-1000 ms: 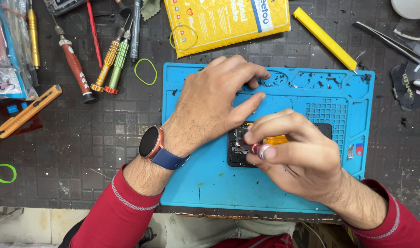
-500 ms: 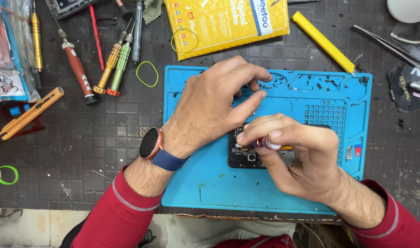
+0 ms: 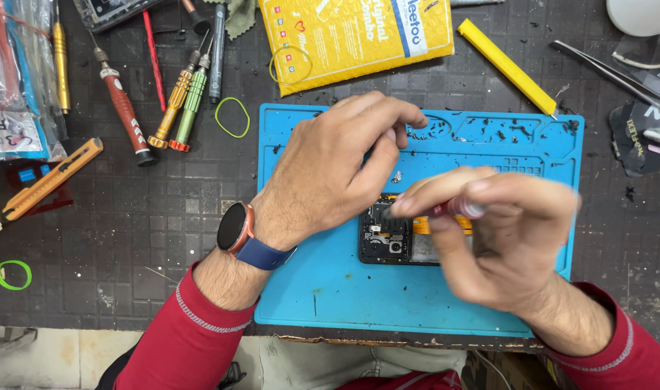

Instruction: The person unscrews screws from the internal frame of an opened smartphone using a precision screwdriver, then pries along the edge of the device with a yellow pry tool, removes the back cover, and works on the internal components and flex cable while holding the phone on a blue repair mat.

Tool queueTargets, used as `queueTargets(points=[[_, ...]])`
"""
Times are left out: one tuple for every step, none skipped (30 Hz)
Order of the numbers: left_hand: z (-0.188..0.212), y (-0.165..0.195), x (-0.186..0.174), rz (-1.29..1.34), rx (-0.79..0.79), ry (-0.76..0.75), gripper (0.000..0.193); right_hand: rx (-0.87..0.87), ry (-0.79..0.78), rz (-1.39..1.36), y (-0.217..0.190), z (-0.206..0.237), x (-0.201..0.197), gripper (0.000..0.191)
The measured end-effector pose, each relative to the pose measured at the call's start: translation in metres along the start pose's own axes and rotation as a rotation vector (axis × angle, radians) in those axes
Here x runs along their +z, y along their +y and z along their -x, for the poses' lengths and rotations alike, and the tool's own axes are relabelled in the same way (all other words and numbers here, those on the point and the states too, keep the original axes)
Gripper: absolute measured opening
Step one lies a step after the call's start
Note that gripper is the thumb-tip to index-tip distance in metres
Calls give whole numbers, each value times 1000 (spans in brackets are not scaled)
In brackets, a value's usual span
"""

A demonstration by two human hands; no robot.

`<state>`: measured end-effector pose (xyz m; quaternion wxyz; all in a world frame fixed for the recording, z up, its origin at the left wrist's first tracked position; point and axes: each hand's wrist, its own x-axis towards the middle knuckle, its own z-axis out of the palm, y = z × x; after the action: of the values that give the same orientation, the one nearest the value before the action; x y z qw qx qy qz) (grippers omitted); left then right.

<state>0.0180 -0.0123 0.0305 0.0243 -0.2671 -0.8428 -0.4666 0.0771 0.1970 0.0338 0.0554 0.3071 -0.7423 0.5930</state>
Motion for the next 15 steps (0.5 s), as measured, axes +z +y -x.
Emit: queueTargets(points=[[1, 1, 0, 2, 8, -4, 20, -4, 38, 29, 1, -1, -3, 49], [2, 1, -1, -23, 35, -12, 19, -7, 75, 59, 2, -2, -6, 47], [3, 2, -2, -49, 64, -19, 17, -7, 117, 95, 4, -3, -12, 43], [3, 2, -2, -75, 95, -25, 16, -1, 136, 159, 6, -5, -19, 43], [3, 3, 0, -75, 119, -25, 16, 5, 155, 224, 8, -6, -26, 42], [3, 4, 1, -77, 140, -24, 15, 18, 148, 314, 12, -8, -34, 45], [4, 6, 2, -78, 160, -27, 15, 33, 143, 402, 16, -9, -41, 47], [5, 8, 4, -80, 151, -45, 13, 50, 142, 493, 21, -11, -49, 50], [4, 10, 5, -81, 148, -64, 13, 67, 143, 589, 25, -12, -58, 52], [3, 11, 7, -83, 143, -80, 13, 74, 141, 663, 29, -13, -66, 51], [3, 13, 7, -87, 189, -105, 23, 81, 138, 737, 33, -15, -74, 50], [2, 14, 6, -91, 234, -131, 35, 81, 133, 790, 37, -16, -81, 46], [2, 15, 6, -94, 280, -156, 47, 75, 121, 866, 40, -16, -87, 44], [1, 17, 6, -110, 298, -196, 54, 69, 109, 942, 43, -17, -92, 42], [1, 20, 7, -127, 316, -237, 62, 57, 89, 1040, 45, -17, -97, 42]])
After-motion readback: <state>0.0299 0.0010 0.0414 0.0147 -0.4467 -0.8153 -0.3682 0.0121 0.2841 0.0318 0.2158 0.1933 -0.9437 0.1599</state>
